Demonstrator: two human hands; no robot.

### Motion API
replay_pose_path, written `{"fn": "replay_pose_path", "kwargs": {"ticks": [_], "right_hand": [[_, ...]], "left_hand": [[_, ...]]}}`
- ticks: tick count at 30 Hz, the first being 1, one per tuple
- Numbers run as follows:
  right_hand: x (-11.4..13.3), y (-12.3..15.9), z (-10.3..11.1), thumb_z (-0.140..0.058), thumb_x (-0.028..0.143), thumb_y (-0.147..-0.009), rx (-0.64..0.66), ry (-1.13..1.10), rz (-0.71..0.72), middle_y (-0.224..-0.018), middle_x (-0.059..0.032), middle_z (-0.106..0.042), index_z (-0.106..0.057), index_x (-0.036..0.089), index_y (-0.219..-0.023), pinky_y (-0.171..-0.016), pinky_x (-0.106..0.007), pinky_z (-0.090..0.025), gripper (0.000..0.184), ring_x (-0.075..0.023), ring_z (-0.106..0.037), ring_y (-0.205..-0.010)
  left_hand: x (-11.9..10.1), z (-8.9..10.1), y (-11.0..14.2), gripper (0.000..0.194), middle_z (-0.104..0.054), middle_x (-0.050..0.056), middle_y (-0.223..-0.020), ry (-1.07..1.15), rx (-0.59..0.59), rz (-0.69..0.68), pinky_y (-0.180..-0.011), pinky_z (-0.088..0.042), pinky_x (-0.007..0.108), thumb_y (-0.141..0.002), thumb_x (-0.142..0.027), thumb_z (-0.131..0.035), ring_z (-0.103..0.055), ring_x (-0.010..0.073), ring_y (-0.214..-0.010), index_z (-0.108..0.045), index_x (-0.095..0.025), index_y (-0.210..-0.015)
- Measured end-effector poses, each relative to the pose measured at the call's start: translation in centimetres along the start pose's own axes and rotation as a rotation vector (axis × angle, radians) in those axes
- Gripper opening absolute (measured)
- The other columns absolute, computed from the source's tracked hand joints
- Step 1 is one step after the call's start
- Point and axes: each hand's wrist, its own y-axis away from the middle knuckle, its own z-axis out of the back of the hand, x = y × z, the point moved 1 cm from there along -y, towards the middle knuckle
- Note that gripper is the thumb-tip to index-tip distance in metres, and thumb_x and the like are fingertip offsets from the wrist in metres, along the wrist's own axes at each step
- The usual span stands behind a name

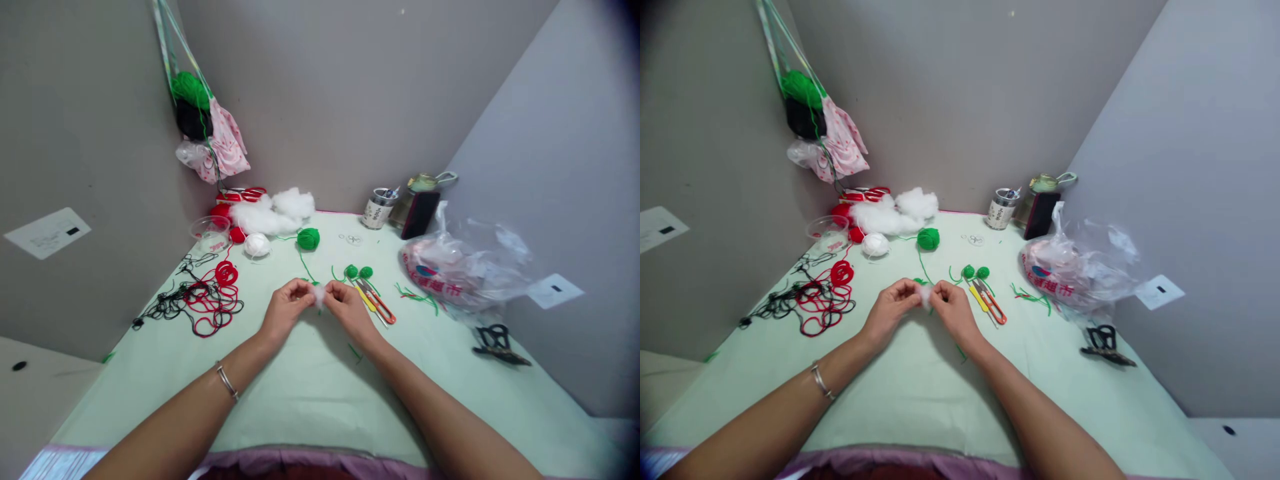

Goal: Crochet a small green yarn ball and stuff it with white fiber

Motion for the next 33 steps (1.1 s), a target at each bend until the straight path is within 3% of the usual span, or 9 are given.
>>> {"fn": "replay_pose_path", "kwargs": {"ticks": [6, 12, 17, 24, 33], "right_hand": [[0.2, 0.4, -0.2, -0.061, 0.042, -0.079, 0.019, -0.003, 0.009, -0.059, 0.0036, -0.048, -0.053, 0.021, -0.064, -0.056, -0.027, -0.031, 0.026, -0.0126, -0.041, -0.058], [0.4, 0.4, 0.0, -0.057, 0.045, -0.086, 0.064, 0.041, 0.041, -0.062, 0.0022, -0.052, -0.055, 0.021, -0.067, -0.059, -0.028, -0.032, 0.031, -0.0141, -0.043, -0.060], [0.4, 0.5, 0.3, -0.051, 0.041, -0.092, 0.112, 0.135, 0.064, -0.063, 0.0026, -0.050, -0.053, 0.023, -0.068, -0.061, -0.029, -0.033, 0.030, -0.0157, -0.044, -0.061], [0.1, 0.7, 0.2, -0.051, 0.026, -0.090, 0.120, 0.275, 0.064, -0.064, 0.0033, -0.047, -0.045, 0.023, -0.069, -0.063, -0.030, -0.026, 0.023, -0.0161, -0.040, -0.063], [0.1, 0.7, -0.3, -0.049, 0.026, -0.089, 0.138, 0.232, 0.033, -0.065, 0.0023, -0.050, -0.052, 0.021, -0.070, -0.065, -0.029, -0.031, 0.020, -0.0165, -0.045, -0.066]], "left_hand": [[0.4, -0.1, 0.1, 0.035, -0.064, -0.002, -0.083, 0.086, 0.019, 0.058, -0.081, -0.052, 0.030, -0.074, -0.041, -0.082, -0.063, 0.0160, -0.080, -0.058, -0.021, -0.088], [0.6, -0.1, -0.1, 0.049, -0.070, 0.003, -0.099, 0.121, 0.078, 0.105, -0.084, -0.051, 0.029, -0.075, -0.042, -0.083, -0.066, 0.0171, -0.088, -0.063, -0.019, -0.113], [0.9, -0.2, 0.0, 0.040, -0.069, 0.001, -0.091, 0.085, 0.105, 0.097, -0.082, -0.052, 0.030, -0.078, -0.041, -0.078, -0.067, 0.0176, -0.083, -0.060, -0.020, -0.106], [1.0, -0.2, -0.1, 0.022, -0.063, -0.003, -0.081, -0.044, 0.072, 0.011, -0.070, -0.050, 0.027, -0.080, -0.027, -0.071, -0.062, 0.0137, -0.070, -0.057, -0.021, -0.095], [1.5, -0.2, -0.5, 0.020, -0.057, -0.008, -0.070, -0.145, 0.003, -0.030, -0.055, -0.047, 0.026, -0.077, -0.021, -0.064, -0.057, 0.0128, -0.056, -0.050, -0.023, -0.090]]}}
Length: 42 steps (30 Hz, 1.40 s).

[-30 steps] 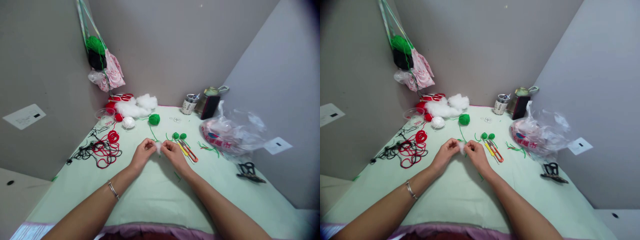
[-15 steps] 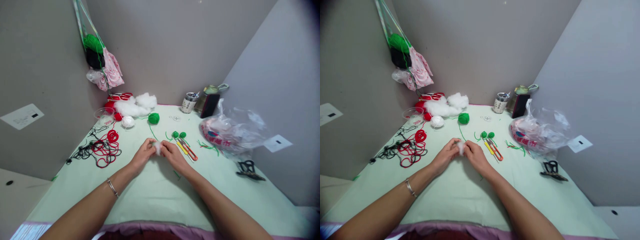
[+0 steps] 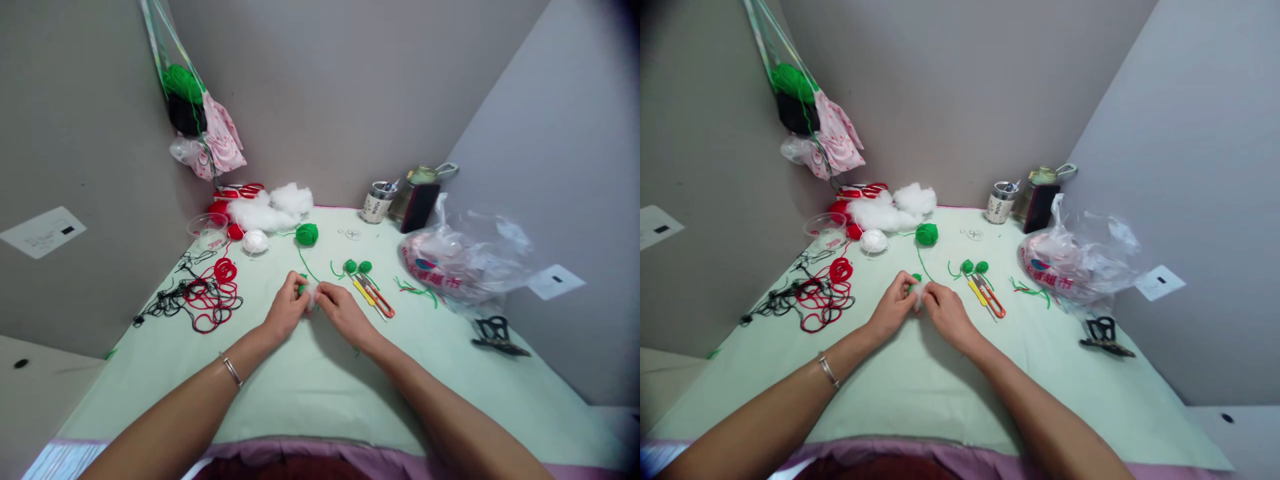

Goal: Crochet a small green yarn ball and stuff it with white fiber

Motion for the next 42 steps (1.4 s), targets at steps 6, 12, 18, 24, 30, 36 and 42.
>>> {"fn": "replay_pose_path", "kwargs": {"ticks": [6, 12, 18, 24, 30, 36, 42], "right_hand": [[0.8, 0.1, -0.4, -0.048, 0.037, -0.091, -0.031, -0.108, 0.012, -0.069, 0.0012, -0.054, -0.055, 0.021, -0.073, -0.066, -0.029, -0.036, 0.025, -0.0163, -0.048, -0.068], [0.2, -0.4, 0.1, -0.054, 0.047, -0.086, -0.020, -0.183, -0.017, -0.058, 0.0054, -0.043, -0.052, 0.022, -0.067, -0.055, -0.027, -0.031, 0.032, -0.0129, -0.038, -0.055], [-0.2, -0.4, 0.2, -0.056, 0.038, -0.079, -0.101, -0.124, 0.006, -0.058, 0.0048, -0.044, -0.048, 0.022, -0.062, -0.056, -0.027, -0.027, 0.025, -0.0128, -0.038, -0.057], [-0.4, -0.2, 0.2, -0.056, 0.033, -0.077, -0.136, -0.065, 0.016, -0.057, 0.0053, -0.042, -0.045, 0.023, -0.062, -0.057, -0.028, -0.025, 0.021, -0.0129, -0.036, -0.058], [0.9, 0.5, 0.5, -0.059, 0.033, -0.081, -0.039, -0.051, 0.037, -0.062, 0.0047, -0.046, -0.052, 0.021, -0.067, -0.058, -0.028, -0.027, 0.020, -0.0138, -0.039, -0.061], [1.9, 0.6, 0.3, -0.053, 0.039, -0.088, -0.071, -0.122, 0.020, -0.062, 0.0043, -0.043, -0.051, 0.022, -0.069, -0.058, -0.028, -0.030, 0.025, -0.0144, -0.039, -0.061], [0.9, 0.0, 0.5, -0.060, 0.047, -0.083, -0.107, -0.143, 0.002, -0.056, 0.0056, -0.038, -0.048, 0.023, -0.063, -0.054, -0.027, -0.026, 0.033, -0.0127, -0.033, -0.057]], "left_hand": [[-0.5, 0.0, -0.2, 0.020, -0.053, -0.008, -0.070, 0.009, -0.072, -0.057, -0.057, -0.045, 0.023, -0.080, -0.020, -0.062, -0.056, 0.0106, -0.056, -0.049, -0.023, -0.093], [-0.3, -0.1, 0.3, 0.024, -0.059, -0.003, -0.085, 0.012, -0.072, -0.104, -0.069, -0.048, 0.026, -0.079, -0.020, -0.069, -0.059, 0.0131, -0.074, -0.051, -0.022, -0.096], [-1.5, 0.6, 0.5, 0.028, -0.061, 0.000, -0.092, 0.037, 0.046, -0.092, -0.078, -0.049, 0.028, -0.078, -0.024, -0.075, -0.062, 0.0163, -0.087, -0.054, -0.021, -0.098], [-2.2, 1.1, 0.6, 0.025, -0.061, 0.000, -0.090, 0.035, 0.117, -0.048, -0.076, -0.049, 0.029, -0.088, -0.039, -0.070, -0.060, 0.0157, -0.081, -0.057, -0.020, -0.098], [-1.0, 0.7, 0.2, 0.025, -0.060, -0.002, -0.086, -0.005, 0.044, -0.111, -0.073, -0.046, 0.028, -0.081, -0.029, -0.074, -0.058, 0.0157, -0.079, -0.054, -0.022, -0.094], [-0.5, -0.1, 0.6, 0.019, -0.060, 0.000, -0.092, -0.052, -0.081, -0.212, -0.081, -0.046, 0.031, -0.087, -0.022, -0.067, -0.059, 0.0175, -0.087, -0.053, -0.023, -0.100], [-1.5, -0.3, 1.2, 0.022, -0.063, 0.004, -0.101, -0.009, -0.005, -0.218, -0.088, -0.048, 0.034, -0.089, -0.030, -0.069, -0.062, 0.0202, -0.096, -0.054, -0.022, -0.103]]}}
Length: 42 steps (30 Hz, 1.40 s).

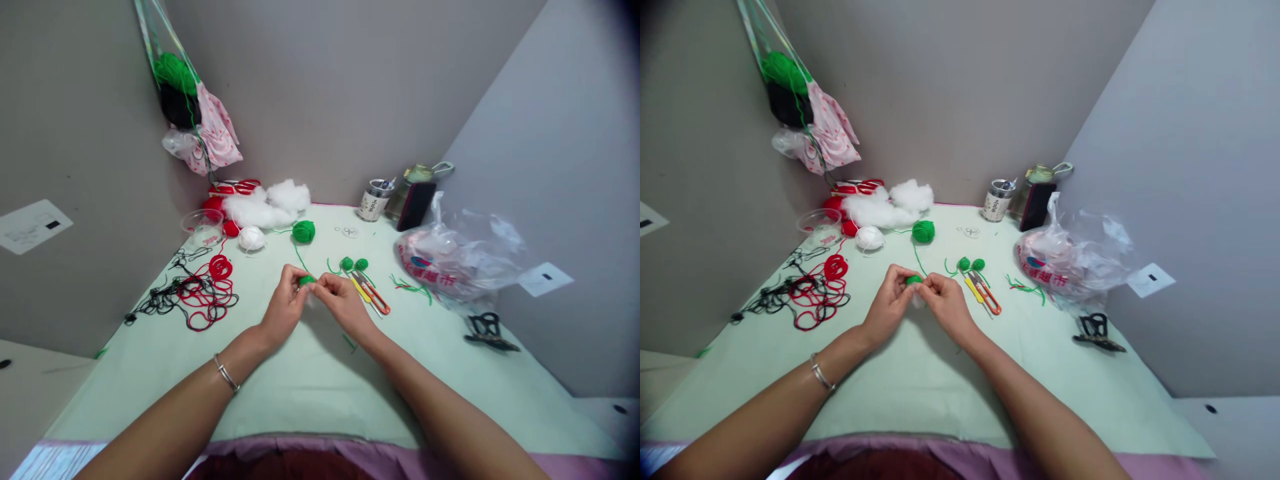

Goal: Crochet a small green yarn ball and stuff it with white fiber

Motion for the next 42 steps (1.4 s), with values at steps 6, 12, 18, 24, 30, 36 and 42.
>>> {"fn": "replay_pose_path", "kwargs": {"ticks": [6, 12, 18, 24, 30, 36, 42], "right_hand": [[-0.1, 0.0, 0.4, -0.059, 0.040, -0.082, -0.018, 0.056, 0.021, -0.057, 0.0050, -0.041, -0.050, 0.022, -0.065, -0.056, -0.028, -0.026, 0.026, -0.0130, -0.035, -0.057], [1.6, 0.8, 0.9, -0.056, 0.033, -0.085, 0.134, 0.064, 0.099, -0.065, 0.0046, -0.047, -0.054, 0.022, -0.075, -0.059, -0.028, -0.029, 0.015, -0.0140, -0.041, -0.062], [0.6, 0.6, 0.1, -0.058, 0.028, -0.081, 0.127, 0.059, 0.096, -0.062, 0.0054, -0.044, -0.050, 0.022, -0.069, -0.058, -0.027, -0.027, 0.016, -0.0132, -0.037, -0.061], [-0.9, -0.5, 0.1, -0.057, 0.037, -0.080, 0.020, 0.028, 0.022, -0.056, 0.0054, -0.043, -0.049, 0.023, -0.063, -0.053, -0.027, -0.025, 0.023, -0.0121, -0.035, -0.054], [0.0, -0.3, 1.0, -0.057, 0.038, -0.084, 0.043, 0.039, 0.038, -0.057, 0.0046, -0.047, -0.055, 0.022, -0.067, -0.055, -0.027, -0.029, 0.024, -0.0132, -0.039, -0.056], [1.2, 1.0, 0.0, -0.062, 0.027, -0.082, 0.131, 0.070, 0.109, -0.066, 0.0059, -0.048, -0.056, 0.022, -0.078, -0.061, -0.027, -0.029, 0.009, -0.0133, -0.040, -0.062], [-0.1, 0.4, -0.7, -0.062, 0.033, -0.083, 0.032, 0.060, 0.051, -0.060, 0.0052, -0.045, -0.051, 0.022, -0.067, -0.057, -0.028, -0.026, 0.022, -0.0130, -0.037, -0.059]], "left_hand": [[-0.8, 0.6, -0.2, 0.023, -0.064, 0.002, -0.094, 0.073, 0.067, 0.064, -0.078, -0.048, 0.029, -0.090, -0.036, -0.070, -0.061, 0.0167, -0.085, -0.056, -0.020, -0.101], [-0.7, 0.9, -0.8, 0.028, -0.063, -0.001, -0.083, 0.102, 0.028, 0.126, -0.068, -0.045, 0.026, -0.077, -0.030, -0.077, -0.059, 0.0146, -0.074, -0.056, -0.021, -0.091], [0.1, 0.4, -0.7, 0.016, -0.056, -0.006, -0.065, 0.120, -0.047, 0.243, -0.056, -0.038, 0.023, -0.077, -0.023, -0.071, -0.051, 0.0119, -0.058, -0.056, -0.022, -0.084], [-0.2, -0.1, -0.2, 0.026, -0.065, -0.002, -0.081, 0.231, 0.011, 0.305, -0.067, -0.050, 0.026, -0.083, -0.040, -0.073, -0.064, 0.0149, -0.073, -0.057, -0.022, -0.093], [-0.3, 0.3, -0.4, 0.039, -0.063, -0.002, -0.080, 0.219, 0.037, 0.261, -0.072, -0.051, 0.027, -0.074, -0.041, -0.085, -0.062, 0.0148, -0.076, -0.059, -0.020, -0.096], [0.3, 0.6, -0.9, 0.023, -0.057, -0.005, -0.075, 0.165, -0.117, 0.227, -0.062, -0.044, 0.022, -0.071, -0.022, -0.076, -0.053, 0.0116, -0.068, -0.057, -0.021, -0.084], [-0.1, -0.1, -0.5, 0.017, -0.060, -0.005, -0.070, 0.232, -0.086, 0.320, -0.061, -0.051, 0.025, -0.074, -0.025, -0.068, -0.059, 0.0141, -0.064, -0.054, -0.022, -0.083]]}}
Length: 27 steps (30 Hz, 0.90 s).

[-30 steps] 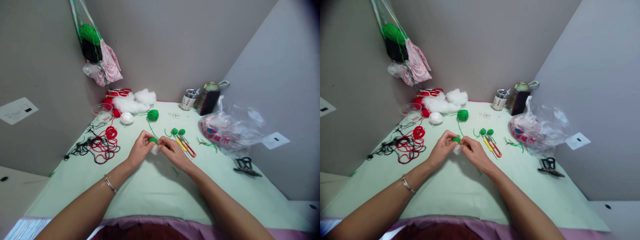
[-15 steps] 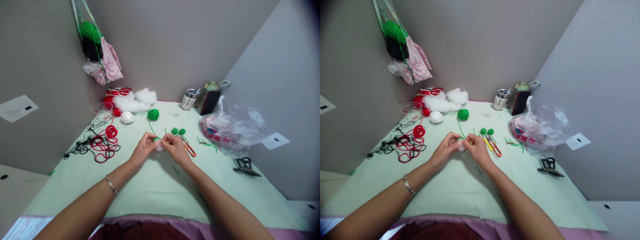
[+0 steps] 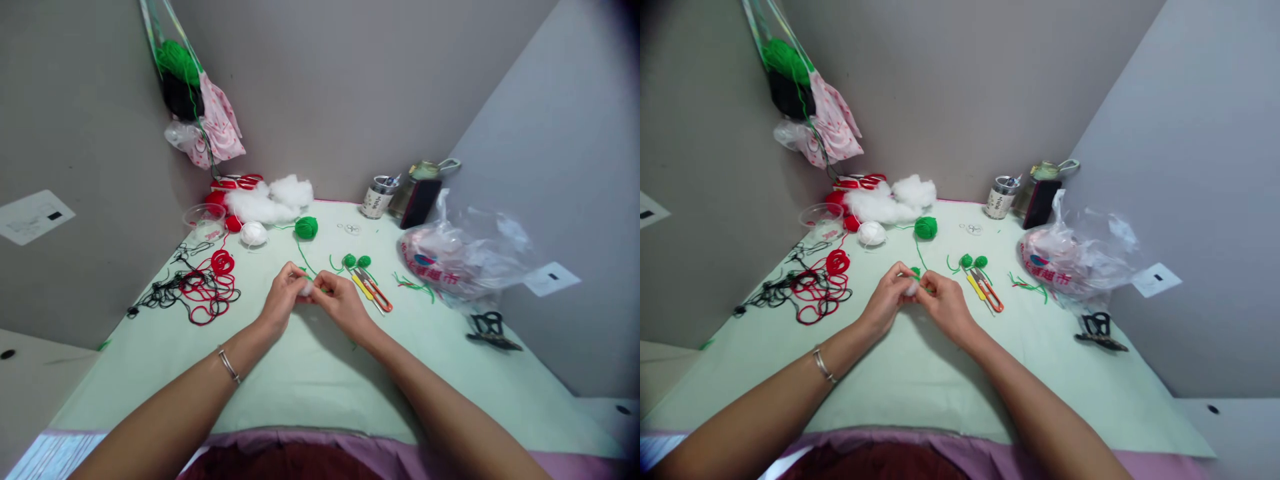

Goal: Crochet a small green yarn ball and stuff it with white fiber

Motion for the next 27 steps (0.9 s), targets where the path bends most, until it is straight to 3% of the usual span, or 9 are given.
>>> {"fn": "replay_pose_path", "kwargs": {"ticks": [6, 12, 19, 22, 27], "right_hand": [[-0.5, -0.8, 0.9, -0.063, 0.045, -0.081, -0.019, -0.085, -0.078, -0.052, 0.0070, -0.040, -0.051, 0.022, -0.063, -0.052, -0.027, -0.024, 0.031, -0.0112, -0.031, -0.052], [1.0, -0.4, 1.7, -0.061, 0.042, -0.084, 0.112, -0.127, -0.056, -0.064, 0.0026, -0.059, -0.060, 0.021, -0.076, -0.057, -0.027, -0.033, 0.023, -0.0136, -0.046, -0.059], [1.6, 0.4, 0.6, -0.059, 0.032, -0.086, 0.089, -0.132, -0.065, -0.059, 0.0050, -0.047, -0.060, 0.021, -0.072, -0.058, -0.028, -0.029, 0.018, -0.0137, -0.039, -0.059], [0.9, 0.0, 0.5, -0.060, 0.040, -0.086, 0.084, -0.184, -0.107, -0.060, 0.0044, -0.049, -0.059, 0.021, -0.071, -0.056, -0.027, -0.032, 0.024, -0.0132, -0.041, -0.058], [0.2, -0.6, 1.0, -0.064, 0.046, -0.080, 0.054, -0.223, -0.148, -0.056, 0.0055, -0.047, -0.056, 0.020, -0.065, -0.053, -0.026, -0.029, 0.030, -0.0109, -0.037, -0.053]], "left_hand": [[-0.6, -0.3, 0.6, 0.037, -0.066, -0.002, -0.082, 0.049, 0.121, -0.005, -0.084, -0.059, 0.034, -0.075, -0.041, -0.082, -0.068, 0.0162, -0.082, -0.057, -0.021, -0.095], [-0.4, 0.5, -0.2, 0.038, -0.068, -0.002, -0.073, -0.002, 0.147, -0.006, -0.076, -0.058, 0.033, -0.076, -0.041, -0.080, -0.067, 0.0147, -0.069, -0.054, -0.021, -0.094], [0.3, 0.4, -0.7, 0.024, -0.057, -0.008, -0.073, -0.164, 0.011, -0.162, -0.053, -0.042, 0.024, -0.075, -0.018, -0.070, -0.050, 0.0081, -0.049, -0.051, -0.023, -0.088], [0.6, 0.2, -0.3, 0.022, -0.056, -0.008, -0.076, -0.218, -0.017, -0.223, -0.056, -0.041, 0.025, -0.080, -0.015, -0.067, -0.050, 0.0089, -0.053, -0.052, -0.024, -0.093], [0.4, -0.1, 0.4, 0.023, -0.058, -0.004, -0.091, -0.202, 0.072, -0.237, -0.069, -0.050, 0.028, -0.083, -0.020, -0.070, -0.060, 0.0121, -0.069, -0.053, -0.023, -0.100]]}}
